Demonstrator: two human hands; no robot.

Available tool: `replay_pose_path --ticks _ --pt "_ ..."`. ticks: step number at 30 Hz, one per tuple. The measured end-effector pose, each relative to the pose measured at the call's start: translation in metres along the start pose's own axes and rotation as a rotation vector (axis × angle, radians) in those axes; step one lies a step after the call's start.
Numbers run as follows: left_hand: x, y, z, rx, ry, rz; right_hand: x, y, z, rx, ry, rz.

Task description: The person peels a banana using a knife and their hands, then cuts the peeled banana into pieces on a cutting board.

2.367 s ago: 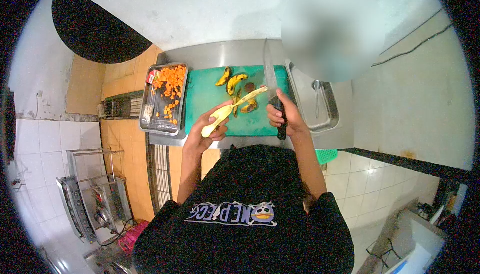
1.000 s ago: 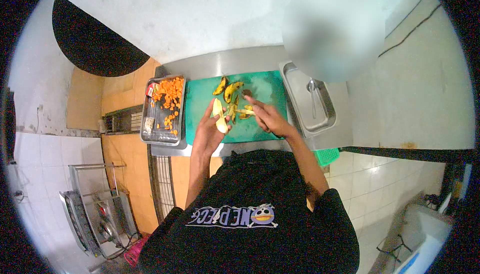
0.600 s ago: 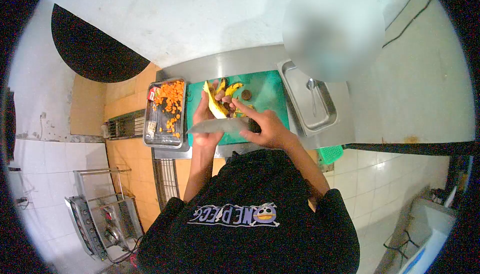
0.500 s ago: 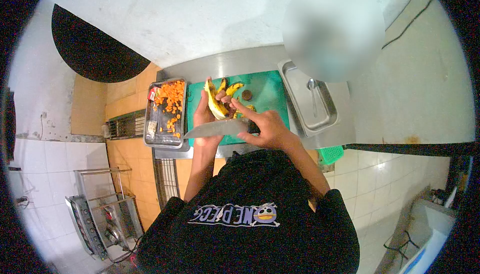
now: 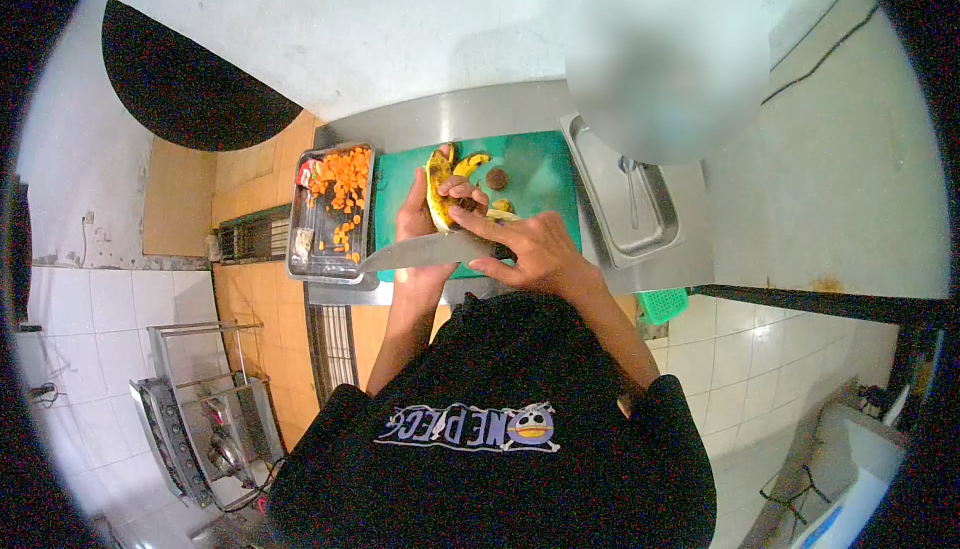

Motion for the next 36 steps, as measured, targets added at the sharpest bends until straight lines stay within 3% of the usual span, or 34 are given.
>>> replay_pose_path --ticks 14,28,31,33,35,36 --pt "0.000 0.001 0.001 0.063 -0.044 -0.018 -0.001 -0.001 -0.002 -0.046 -0.063 0.052" --pt "-0.001 0.003 -0.008 0.133 -0.207 -0.032 0.000 -0.002 0.001 0.063 -0.169 -0.007" --pt "-0.005 0.003 -0.004 0.068 -0.448 -0.088 0.000 -0.002 -0.001 0.123 -0.318 -0.081" --pt "-0.012 0.000 0.006 0.051 -0.803 -0.192 -0.009 -0.002 -0.011 0.088 -0.452 -0.064" --pt "-0.013 -0.003 0.010 0.045 -0.893 -0.218 -0.013 -0.001 -0.014 0.053 -0.589 -0.047" --pt "-0.014 -0.004 0.011 0.038 -0.984 -0.242 -0.014 0.000 -0.015 0.138 -0.706 -0.161"
Point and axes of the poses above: each hand's wrist, its own y-axis away from the middle knuckle, its own z-axis out of the back of the hand, x = y × z, the point moved 3 cm from there along -y, towards the middle knuckle, and after that the axes turned 14 degrees about -z, right-handed, at the moved point
